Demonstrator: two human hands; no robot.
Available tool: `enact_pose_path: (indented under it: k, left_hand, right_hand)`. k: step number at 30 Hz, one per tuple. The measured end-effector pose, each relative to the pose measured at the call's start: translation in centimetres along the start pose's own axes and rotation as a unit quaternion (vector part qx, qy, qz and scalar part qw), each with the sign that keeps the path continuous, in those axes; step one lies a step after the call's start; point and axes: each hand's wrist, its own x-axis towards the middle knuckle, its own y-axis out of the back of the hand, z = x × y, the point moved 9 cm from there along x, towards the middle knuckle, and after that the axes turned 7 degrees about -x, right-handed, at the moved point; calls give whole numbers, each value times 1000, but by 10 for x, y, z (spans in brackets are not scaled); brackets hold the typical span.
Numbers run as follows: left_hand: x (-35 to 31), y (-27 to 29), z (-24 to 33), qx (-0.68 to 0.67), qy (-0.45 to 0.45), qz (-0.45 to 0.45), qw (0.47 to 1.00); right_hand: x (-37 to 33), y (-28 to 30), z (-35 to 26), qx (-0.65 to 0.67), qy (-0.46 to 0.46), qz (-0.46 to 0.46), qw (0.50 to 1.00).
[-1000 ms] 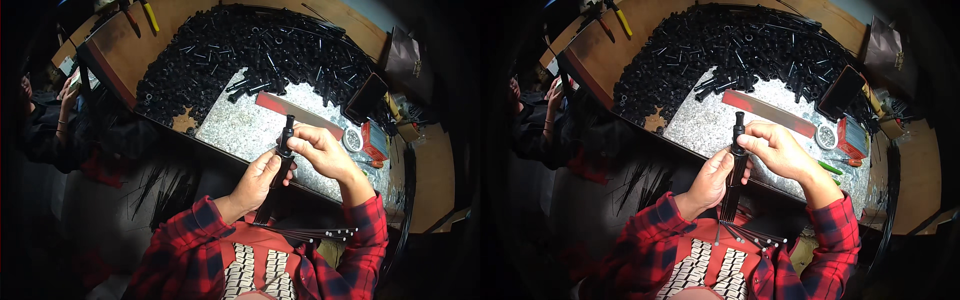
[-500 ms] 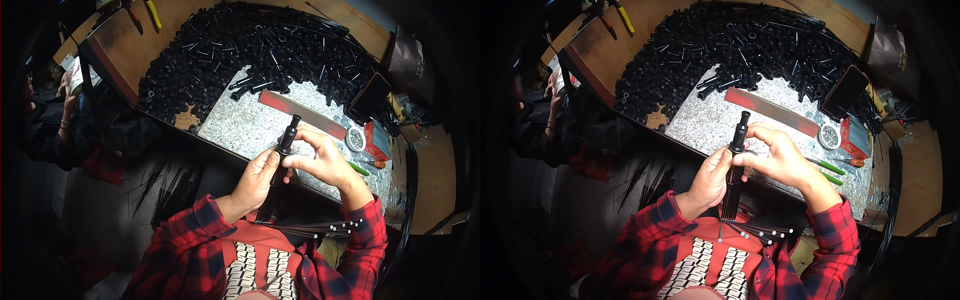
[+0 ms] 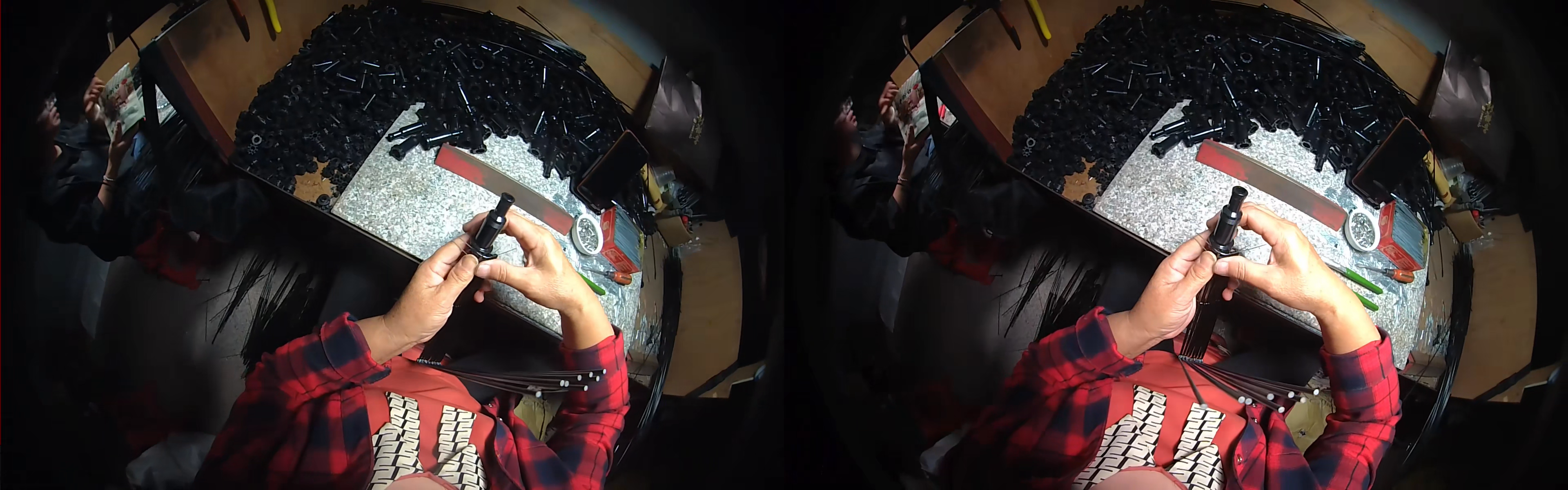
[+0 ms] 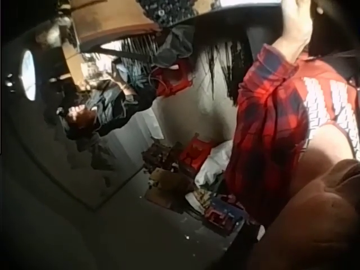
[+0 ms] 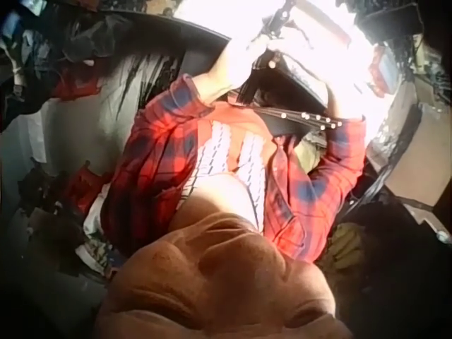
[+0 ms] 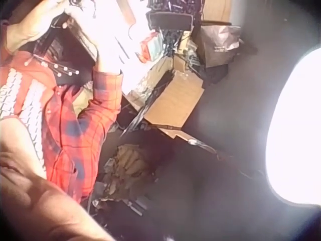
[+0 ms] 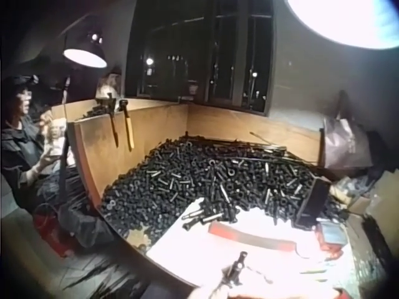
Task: The recorder is assembling small black plastic components by inserting several thin plastic rods into a circular base unit and using pliers to secure the fit.
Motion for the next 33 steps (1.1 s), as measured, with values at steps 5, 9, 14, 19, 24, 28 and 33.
enact_pose_path:
  k: [5,9,14,19,24,28,33]
  left_hand:
    - [0,2,-3,-43,10,-3,999]
    - [0,3,-3,-41,12,-2,999]
    - [1,3,2,-25,-12,14,1000]
    - [1,7,0,-69,-13,39,997]
    - [1,8,-13,-69,-1,52,996]
    - [1,5,-7,-18,-20,33,999]
    - [0,12,1,56,-40,37,997]
  right_hand:
    - [0,-4,-2,69,-32,-9,997]
    - [2,-5,-4,59,-52,-9,997]
    - [6,-4,-4,-13,-14,1,1000]
    - [7,-4,-12,-86,24,21,996]
    - [3,-4,-8,-90,3,55,994]
    - [1,-3,-6,-98,-20,41,994]
    - [4,-7,4,-13,-49,10,999]
